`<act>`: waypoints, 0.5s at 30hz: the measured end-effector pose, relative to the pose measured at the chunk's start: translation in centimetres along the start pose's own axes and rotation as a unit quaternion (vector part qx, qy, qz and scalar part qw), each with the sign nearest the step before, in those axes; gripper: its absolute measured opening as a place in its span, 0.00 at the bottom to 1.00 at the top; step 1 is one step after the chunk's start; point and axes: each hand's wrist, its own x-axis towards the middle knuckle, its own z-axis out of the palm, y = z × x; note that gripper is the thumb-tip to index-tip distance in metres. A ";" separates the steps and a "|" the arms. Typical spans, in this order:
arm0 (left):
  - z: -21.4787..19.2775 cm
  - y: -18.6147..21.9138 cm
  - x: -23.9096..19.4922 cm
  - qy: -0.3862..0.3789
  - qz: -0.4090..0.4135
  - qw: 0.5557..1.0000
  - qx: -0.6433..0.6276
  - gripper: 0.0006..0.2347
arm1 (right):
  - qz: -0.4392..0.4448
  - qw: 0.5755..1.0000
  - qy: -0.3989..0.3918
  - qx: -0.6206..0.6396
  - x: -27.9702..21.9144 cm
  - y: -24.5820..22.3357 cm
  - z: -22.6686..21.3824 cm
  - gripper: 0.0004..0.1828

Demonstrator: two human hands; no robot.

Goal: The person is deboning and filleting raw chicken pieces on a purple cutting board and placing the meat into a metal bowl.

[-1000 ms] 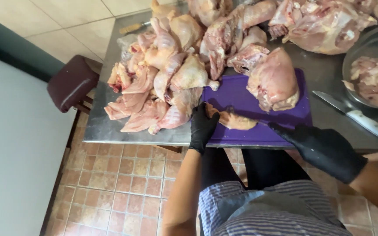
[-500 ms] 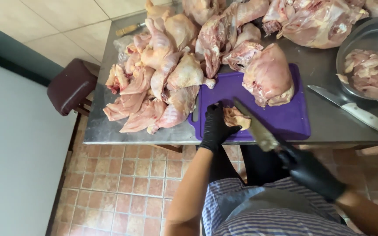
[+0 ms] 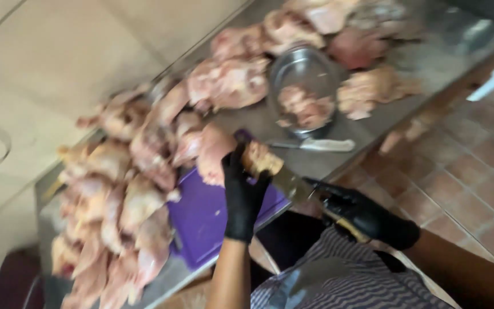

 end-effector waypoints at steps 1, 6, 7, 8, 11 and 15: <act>2.7 2.4 2.3 -0.017 0.012 1.000 -0.005 0.39 | -0.010 1.000 0.015 0.011 -0.7 -1.8 -1.5 0.28; 17.8 3.9 10.0 -0.192 0.115 0.949 -0.222 0.47 | -0.148 0.955 0.219 -0.131 -1.2 -9.3 -6.4 0.28; 18.4 4.9 9.6 -0.192 0.119 0.948 -0.225 0.47 | -0.151 0.954 0.221 -0.132 -1.2 -10.2 -7.1 0.28; 18.7 5.8 9.4 -0.194 0.126 0.955 -0.186 0.45 | -0.149 0.891 0.286 -0.320 -1.0 -11.1 -7.6 0.27; 17.8 6.2 6.7 -0.186 0.101 0.964 -0.161 0.42 | -0.121 0.732 0.378 -0.554 0.9 -12.3 -7.4 0.20; 13.0 3.8 3.0 -0.054 0.123 0.991 0.025 0.37 | -0.183 0.573 0.411 -0.684 3.6 -9.4 -7.1 0.24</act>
